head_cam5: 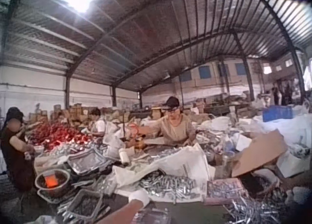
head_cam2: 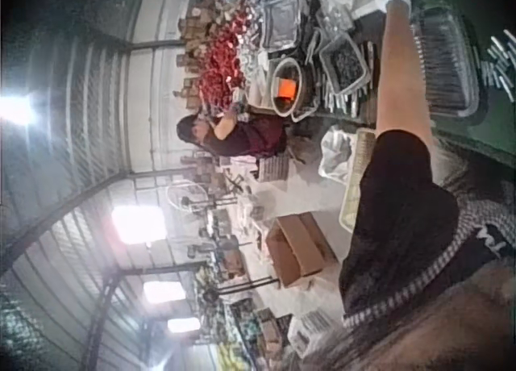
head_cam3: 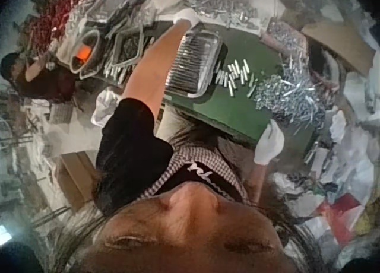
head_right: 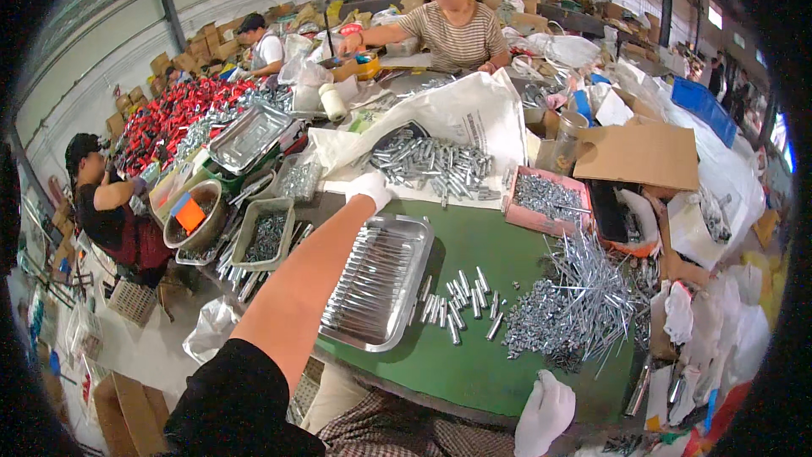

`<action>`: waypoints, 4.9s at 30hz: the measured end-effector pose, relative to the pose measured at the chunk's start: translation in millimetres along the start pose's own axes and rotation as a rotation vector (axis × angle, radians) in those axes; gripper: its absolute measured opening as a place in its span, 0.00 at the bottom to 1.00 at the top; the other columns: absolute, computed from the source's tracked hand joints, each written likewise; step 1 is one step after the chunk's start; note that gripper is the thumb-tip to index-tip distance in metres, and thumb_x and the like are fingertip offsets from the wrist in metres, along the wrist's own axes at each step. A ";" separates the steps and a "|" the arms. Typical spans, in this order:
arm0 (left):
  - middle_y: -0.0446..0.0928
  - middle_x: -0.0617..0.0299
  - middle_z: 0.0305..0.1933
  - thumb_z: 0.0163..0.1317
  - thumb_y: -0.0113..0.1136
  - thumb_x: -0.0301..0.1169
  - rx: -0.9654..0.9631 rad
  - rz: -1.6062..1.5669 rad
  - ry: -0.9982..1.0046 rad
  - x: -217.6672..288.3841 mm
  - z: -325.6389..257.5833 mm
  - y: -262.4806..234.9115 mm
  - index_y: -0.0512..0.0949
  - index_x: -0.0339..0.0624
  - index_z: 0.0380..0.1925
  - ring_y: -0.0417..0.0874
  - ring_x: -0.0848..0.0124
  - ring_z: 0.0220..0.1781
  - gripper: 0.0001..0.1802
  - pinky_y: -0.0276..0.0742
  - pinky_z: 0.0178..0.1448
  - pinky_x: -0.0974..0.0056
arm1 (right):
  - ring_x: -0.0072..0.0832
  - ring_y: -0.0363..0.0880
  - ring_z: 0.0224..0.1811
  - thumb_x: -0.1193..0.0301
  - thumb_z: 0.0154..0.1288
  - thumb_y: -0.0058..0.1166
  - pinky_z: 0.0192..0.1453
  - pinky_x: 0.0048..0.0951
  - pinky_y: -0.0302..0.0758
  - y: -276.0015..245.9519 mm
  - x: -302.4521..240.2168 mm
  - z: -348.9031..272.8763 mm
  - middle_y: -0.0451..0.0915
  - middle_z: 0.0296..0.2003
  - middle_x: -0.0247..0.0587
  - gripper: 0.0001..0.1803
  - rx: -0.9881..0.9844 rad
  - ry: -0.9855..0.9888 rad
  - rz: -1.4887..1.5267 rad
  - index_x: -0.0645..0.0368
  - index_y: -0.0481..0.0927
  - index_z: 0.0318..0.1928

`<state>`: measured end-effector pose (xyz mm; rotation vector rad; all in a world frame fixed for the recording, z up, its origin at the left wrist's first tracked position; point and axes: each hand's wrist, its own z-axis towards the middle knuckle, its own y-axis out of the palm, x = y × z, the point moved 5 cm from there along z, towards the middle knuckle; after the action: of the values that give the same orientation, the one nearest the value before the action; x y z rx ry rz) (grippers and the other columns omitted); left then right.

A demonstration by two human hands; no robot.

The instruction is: The person puts on gloves and assembles fasteners by inserting metal rods into metal sleeves and placing the finished pieces onto a tray.

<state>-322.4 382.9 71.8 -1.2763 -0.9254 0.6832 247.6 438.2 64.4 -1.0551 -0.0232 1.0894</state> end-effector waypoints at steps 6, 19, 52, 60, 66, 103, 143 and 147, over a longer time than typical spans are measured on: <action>0.86 0.50 0.41 0.58 0.66 0.35 0.092 -0.617 0.725 99.5 -136.9 -63.5 0.83 0.40 0.45 0.88 0.56 0.45 0.16 0.82 0.51 0.56 | 0.45 0.79 0.42 0.80 0.67 0.56 0.50 0.44 0.75 -2.9 -0.2 0.7 0.82 0.38 0.47 0.13 -0.017 -0.053 -0.035 0.61 0.84 0.50; 0.83 0.65 0.36 0.53 0.71 0.30 0.126 -0.534 0.967 157.3 -378.4 2.5 0.83 0.49 0.34 0.83 0.59 0.40 0.08 0.76 0.45 0.54 | 0.39 0.80 0.43 0.74 0.60 0.62 0.51 0.42 0.72 -16.5 -9.8 9.5 0.81 0.36 0.34 0.08 -0.235 -0.196 -0.025 0.50 0.83 0.40; 0.79 0.67 0.34 0.54 0.71 0.31 0.102 -0.502 0.951 156.3 -383.5 8.5 0.84 0.53 0.37 0.80 0.61 0.36 0.10 0.72 0.42 0.54 | 0.39 0.81 0.45 0.73 0.56 0.65 0.54 0.44 0.72 -4.4 -19.6 19.9 0.82 0.38 0.33 0.07 -0.237 -0.281 -0.018 0.48 0.84 0.36; 0.79 0.67 0.35 0.53 0.72 0.30 0.113 -0.486 0.953 156.3 -383.8 7.8 0.84 0.53 0.36 0.80 0.61 0.36 0.10 0.73 0.42 0.55 | 0.40 0.79 0.44 0.69 0.59 0.64 0.53 0.45 0.70 -1.4 4.4 54.6 0.80 0.34 0.36 0.02 -0.175 -0.027 -0.214 0.50 0.84 0.33; 0.79 0.67 0.34 0.52 0.72 0.30 0.152 -0.519 0.950 154.6 -384.4 8.4 0.84 0.53 0.35 0.80 0.61 0.35 0.10 0.73 0.41 0.55 | 0.40 0.79 0.43 0.73 0.63 0.57 0.52 0.45 0.71 -4.3 -17.3 51.9 0.80 0.34 0.38 0.02 -0.150 -0.239 -0.200 0.52 0.81 0.36; 0.80 0.66 0.36 0.52 0.72 0.30 0.107 -0.488 0.959 156.5 -384.8 8.6 0.85 0.51 0.35 0.81 0.60 0.38 0.10 0.73 0.42 0.54 | 0.44 0.82 0.32 0.70 0.63 0.53 0.40 0.48 0.75 -8.6 -43.4 41.8 0.79 0.24 0.41 0.07 -0.463 -0.376 -0.001 0.56 0.79 0.41; 0.80 0.67 0.37 0.54 0.72 0.31 0.118 -0.474 0.968 159.0 -388.7 6.6 0.84 0.54 0.36 0.81 0.60 0.38 0.09 0.72 0.42 0.54 | 0.46 0.85 0.35 0.67 0.68 0.56 0.43 0.44 0.80 -164.1 170.8 -89.3 0.87 0.35 0.46 0.10 -0.586 0.328 -0.346 0.58 0.86 0.37; 0.80 0.67 0.37 0.53 0.72 0.31 0.128 -0.450 0.965 158.0 -389.4 8.2 0.84 0.53 0.36 0.81 0.61 0.38 0.10 0.72 0.42 0.54 | 0.49 0.85 0.39 0.69 0.67 0.54 0.46 0.47 0.80 -167.5 122.2 -42.1 0.86 0.34 0.48 0.09 -0.482 0.401 -0.478 0.53 0.87 0.41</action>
<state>94.3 328.5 80.9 -1.0423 -0.3213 -0.2426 449.1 489.1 103.8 -1.5886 -0.2139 0.4300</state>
